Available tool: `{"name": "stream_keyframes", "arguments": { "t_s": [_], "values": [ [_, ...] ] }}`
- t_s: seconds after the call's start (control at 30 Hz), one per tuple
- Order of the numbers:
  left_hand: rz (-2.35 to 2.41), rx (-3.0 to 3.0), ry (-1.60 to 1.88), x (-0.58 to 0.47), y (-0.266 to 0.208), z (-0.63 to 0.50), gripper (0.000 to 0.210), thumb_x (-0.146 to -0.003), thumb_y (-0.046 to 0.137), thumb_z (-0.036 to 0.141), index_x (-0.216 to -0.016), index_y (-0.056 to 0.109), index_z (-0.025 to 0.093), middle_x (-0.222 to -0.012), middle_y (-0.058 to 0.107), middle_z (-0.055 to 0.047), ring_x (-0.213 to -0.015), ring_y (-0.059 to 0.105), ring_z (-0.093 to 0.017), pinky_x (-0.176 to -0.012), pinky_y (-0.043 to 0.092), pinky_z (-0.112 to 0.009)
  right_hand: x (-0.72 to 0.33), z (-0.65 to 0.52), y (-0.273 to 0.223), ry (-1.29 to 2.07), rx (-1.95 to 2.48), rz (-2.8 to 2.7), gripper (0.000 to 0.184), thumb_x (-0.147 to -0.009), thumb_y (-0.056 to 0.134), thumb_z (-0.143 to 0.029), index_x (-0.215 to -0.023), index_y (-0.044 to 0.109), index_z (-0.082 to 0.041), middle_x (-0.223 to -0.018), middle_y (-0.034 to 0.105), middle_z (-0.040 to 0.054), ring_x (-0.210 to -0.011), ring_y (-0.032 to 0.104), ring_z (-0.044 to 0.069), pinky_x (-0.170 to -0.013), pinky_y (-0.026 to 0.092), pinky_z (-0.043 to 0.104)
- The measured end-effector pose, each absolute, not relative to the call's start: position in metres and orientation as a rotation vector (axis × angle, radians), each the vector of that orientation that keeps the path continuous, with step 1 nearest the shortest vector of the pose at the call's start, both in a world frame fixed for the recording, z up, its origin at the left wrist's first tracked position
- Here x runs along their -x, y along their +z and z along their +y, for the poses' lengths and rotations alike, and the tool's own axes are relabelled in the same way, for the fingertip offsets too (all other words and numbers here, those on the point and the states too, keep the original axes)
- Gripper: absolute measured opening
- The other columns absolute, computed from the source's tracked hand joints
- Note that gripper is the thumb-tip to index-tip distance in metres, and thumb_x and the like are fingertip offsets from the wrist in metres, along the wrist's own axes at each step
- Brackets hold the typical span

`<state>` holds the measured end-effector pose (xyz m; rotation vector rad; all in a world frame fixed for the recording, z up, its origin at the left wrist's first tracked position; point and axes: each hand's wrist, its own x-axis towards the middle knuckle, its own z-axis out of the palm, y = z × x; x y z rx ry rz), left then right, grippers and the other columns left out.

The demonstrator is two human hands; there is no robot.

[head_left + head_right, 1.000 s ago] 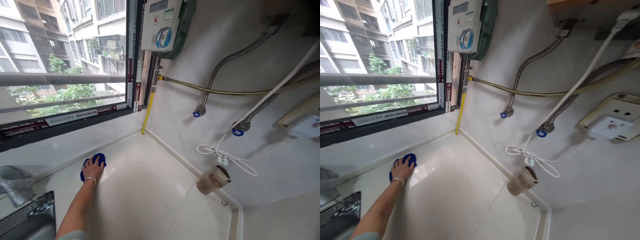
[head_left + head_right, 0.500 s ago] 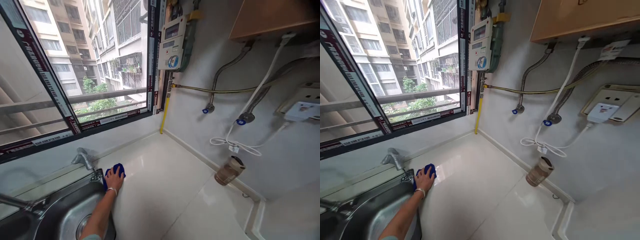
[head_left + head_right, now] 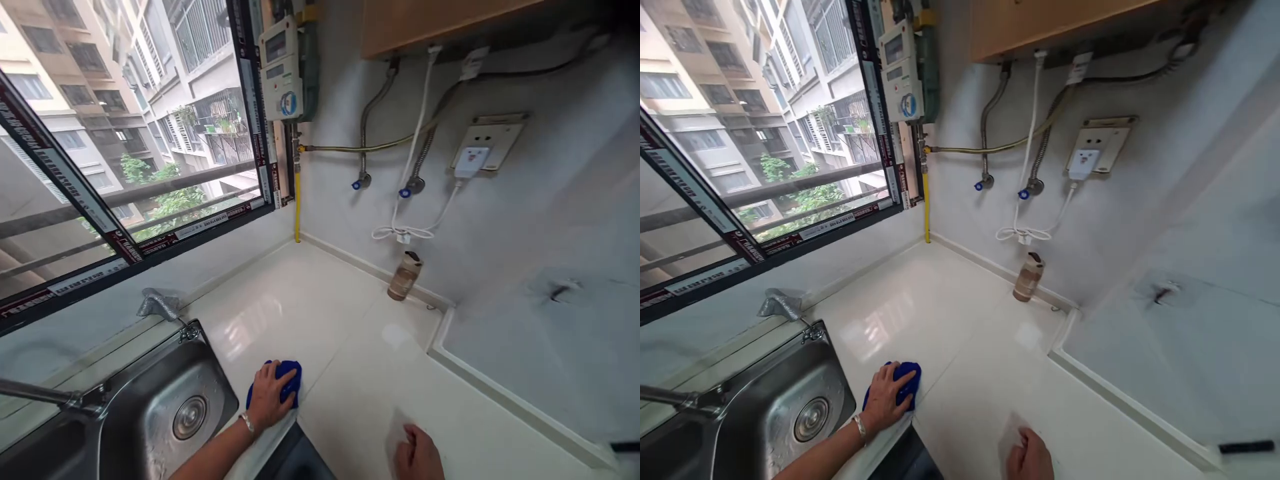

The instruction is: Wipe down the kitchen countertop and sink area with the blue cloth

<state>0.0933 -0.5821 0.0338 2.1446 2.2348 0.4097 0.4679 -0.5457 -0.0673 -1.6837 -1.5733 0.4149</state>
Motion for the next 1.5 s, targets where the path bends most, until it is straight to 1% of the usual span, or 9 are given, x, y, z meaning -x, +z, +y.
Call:
{"name": "stream_keyframes", "arguments": {
  "t_s": [0.13,0.4,0.6,0.77,0.93,1.1,1.23,1.37,1.5],
  "values": [
    [1.977,-2.308,0.482,-0.151,0.025,-0.588,0.057,-0.082,0.066,0.045,-0.138,0.053,0.046,-0.136,0.048,-0.010,-0.118,0.047,-0.033,-0.094,0.045,-0.051,-0.460,-0.551,-0.055,0.329,1.667,-1.597,0.037,-0.088,0.036,-0.038,-0.111,0.055,-0.017,-0.104,0.065,0.0127,-0.096,0.061,0.027,-0.087,0.050,0.043],
    [1.692,-2.423,0.453,-0.248,0.019,-0.571,0.059,-0.084,0.063,0.051,-0.141,0.049,0.047,-0.136,0.049,-0.010,-0.114,0.048,-0.031,-0.090,0.043,-0.049,-0.459,-0.551,-0.047,0.252,1.647,-1.620,0.035,-0.093,0.032,-0.038,-0.108,0.056,-0.017,-0.099,0.064,0.0119,-0.092,0.059,0.025,-0.084,0.047,0.039],
    [1.612,-2.458,0.556,-0.291,0.005,-0.572,0.059,-0.085,0.061,0.054,-0.142,0.048,0.046,-0.136,0.051,-0.010,-0.113,0.049,-0.031,-0.087,0.043,-0.047,-0.463,-0.552,-0.054,0.297,1.588,-1.621,0.035,-0.093,0.034,-0.039,-0.110,0.055,-0.017,-0.101,0.064,0.0117,-0.095,0.059,0.025,-0.088,0.047,0.041],
    [1.625,-2.475,0.519,-0.241,0.012,-0.563,0.049,-0.080,0.068,0.054,-0.129,0.061,0.049,-0.131,0.056,-0.004,-0.112,0.052,-0.025,-0.092,0.045,-0.042,-0.467,-0.554,-0.060,0.335,1.592,-1.610,0.034,-0.088,0.035,-0.035,-0.109,0.056,-0.017,-0.102,0.064,0.0115,-0.096,0.060,0.025,-0.089,0.047,0.040],
    [2.081,-2.222,0.555,-0.152,0.026,-0.548,0.046,-0.085,0.065,0.043,-0.131,0.063,0.040,-0.130,0.054,-0.011,-0.118,0.049,-0.032,-0.094,0.046,-0.050,-0.467,-0.557,-0.057,0.369,1.671,-1.582,0.038,-0.084,0.037,-0.037,-0.109,0.058,-0.017,-0.103,0.065,0.0119,-0.096,0.060,0.026,-0.088,0.047,0.041],
    [2.317,-2.051,0.556,-0.094,0.036,-0.589,0.044,-0.088,0.060,0.037,-0.132,0.063,0.036,-0.132,0.053,-0.013,-0.120,0.048,-0.034,-0.095,0.046,-0.054,-0.467,-0.558,-0.052,0.399,1.700,-1.573,0.040,-0.083,0.037,-0.037,-0.109,0.059,-0.017,-0.103,0.065,0.0121,-0.096,0.060,0.027,-0.087,0.047,0.041],
    [2.277,-2.084,0.495,-0.080,0.036,-0.651,0.045,-0.086,0.062,0.035,-0.131,0.063,0.041,-0.133,0.054,-0.009,-0.120,0.050,-0.032,-0.096,0.048,-0.052,-0.468,-0.557,-0.051,0.415,1.700,-1.571,0.039,-0.082,0.038,-0.036,-0.108,0.059,-0.017,-0.104,0.065,0.0123,-0.097,0.060,0.027,-0.087,0.047,0.041],
    [2.094,-2.242,0.407,-0.073,0.029,-0.704,0.056,-0.082,0.064,0.032,-0.136,0.056,0.046,-0.138,0.053,-0.008,-0.122,0.051,-0.033,-0.098,0.048,-0.054,-0.468,-0.559,-0.046,0.453,1.731,-1.560,0.040,-0.081,0.039,-0.036,-0.108,0.060,-0.016,-0.104,0.065,0.0127,-0.096,0.060,0.028,-0.086,0.047,0.041],
    [1.960,-2.291,0.375,-0.067,0.030,-0.721,0.064,-0.077,0.067,0.029,-0.137,0.054,0.046,-0.139,0.053,-0.007,-0.122,0.051,-0.032,-0.098,0.049,-0.052,-0.464,-0.562,-0.034,0.500,1.808,-1.538,0.041,-0.082,0.040,-0.039,-0.110,0.060,-0.017,-0.106,0.065,0.0136,-0.098,0.059,0.029,-0.084,0.047,0.042]
  ]
}}
